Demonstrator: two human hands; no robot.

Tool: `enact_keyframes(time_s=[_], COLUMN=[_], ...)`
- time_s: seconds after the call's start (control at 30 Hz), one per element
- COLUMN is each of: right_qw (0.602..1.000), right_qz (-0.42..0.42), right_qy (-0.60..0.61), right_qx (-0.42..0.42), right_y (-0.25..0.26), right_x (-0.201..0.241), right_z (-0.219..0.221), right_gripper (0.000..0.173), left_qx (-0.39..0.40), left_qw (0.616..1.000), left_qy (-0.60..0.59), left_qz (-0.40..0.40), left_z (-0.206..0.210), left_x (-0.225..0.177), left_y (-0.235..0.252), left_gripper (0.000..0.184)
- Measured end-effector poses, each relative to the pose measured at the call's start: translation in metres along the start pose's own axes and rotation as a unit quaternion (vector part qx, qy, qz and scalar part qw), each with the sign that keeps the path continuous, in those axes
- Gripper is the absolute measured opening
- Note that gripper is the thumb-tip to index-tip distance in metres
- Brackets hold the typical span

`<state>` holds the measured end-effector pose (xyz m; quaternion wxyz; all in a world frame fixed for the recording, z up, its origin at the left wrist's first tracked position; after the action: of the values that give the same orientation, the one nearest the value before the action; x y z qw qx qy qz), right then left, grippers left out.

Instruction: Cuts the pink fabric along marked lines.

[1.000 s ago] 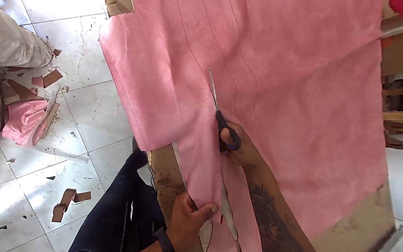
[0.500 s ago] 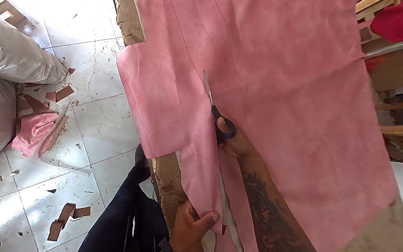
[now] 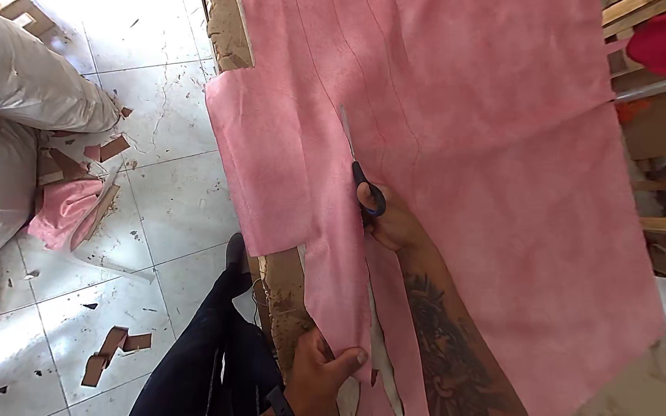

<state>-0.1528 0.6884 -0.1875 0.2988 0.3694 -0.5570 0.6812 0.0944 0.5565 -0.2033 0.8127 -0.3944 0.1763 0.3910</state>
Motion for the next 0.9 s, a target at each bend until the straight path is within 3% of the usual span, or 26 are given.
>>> enact_keyframes(time_s=[0.2,0.33,0.43,0.63,0.9], right_qw=[0.999,0.999,0.999,0.996,0.999], right_qz=[0.0,-0.016,-0.033,-0.04,-0.031], right_qy=[0.0,0.005,0.006,0.029,-0.01], right_qx=[-0.035,-0.036,0.015,0.08,0.005], right_y=[0.007,0.022,0.038,0.051,0.055], right_x=[0.004,0.01,0.027,0.047,0.042], right_z=[0.002,-0.002,0.003,0.013,0.006], right_gripper=[0.034,0.045,0.055,0.057,0.044], left_qx=[-0.004,0.0,0.002,0.0,0.007], left_qw=[1.0,1.0,1.0,1.0,1.0], left_qy=[0.0,0.025,0.014,0.006,0.018], left_qz=[-0.009,-0.013,-0.008,-0.015,-0.009], left_z=[0.0,0.0,-0.001,-0.001,-0.002], left_x=[0.0,-0.001,0.0,0.0,0.0], left_y=[-0.001,-0.003,-0.003,-0.001,-0.002], left_gripper=[0.031,0.029,0.029,0.029,0.03])
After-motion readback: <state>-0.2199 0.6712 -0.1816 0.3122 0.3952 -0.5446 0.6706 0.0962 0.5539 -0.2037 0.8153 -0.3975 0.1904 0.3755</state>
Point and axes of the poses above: each hand's wrist, its own y-axis towards the middle knuckle, its own z-axis out of the palm, x = y × z, the point moved 8 cm from there along y, towards the middle knuckle
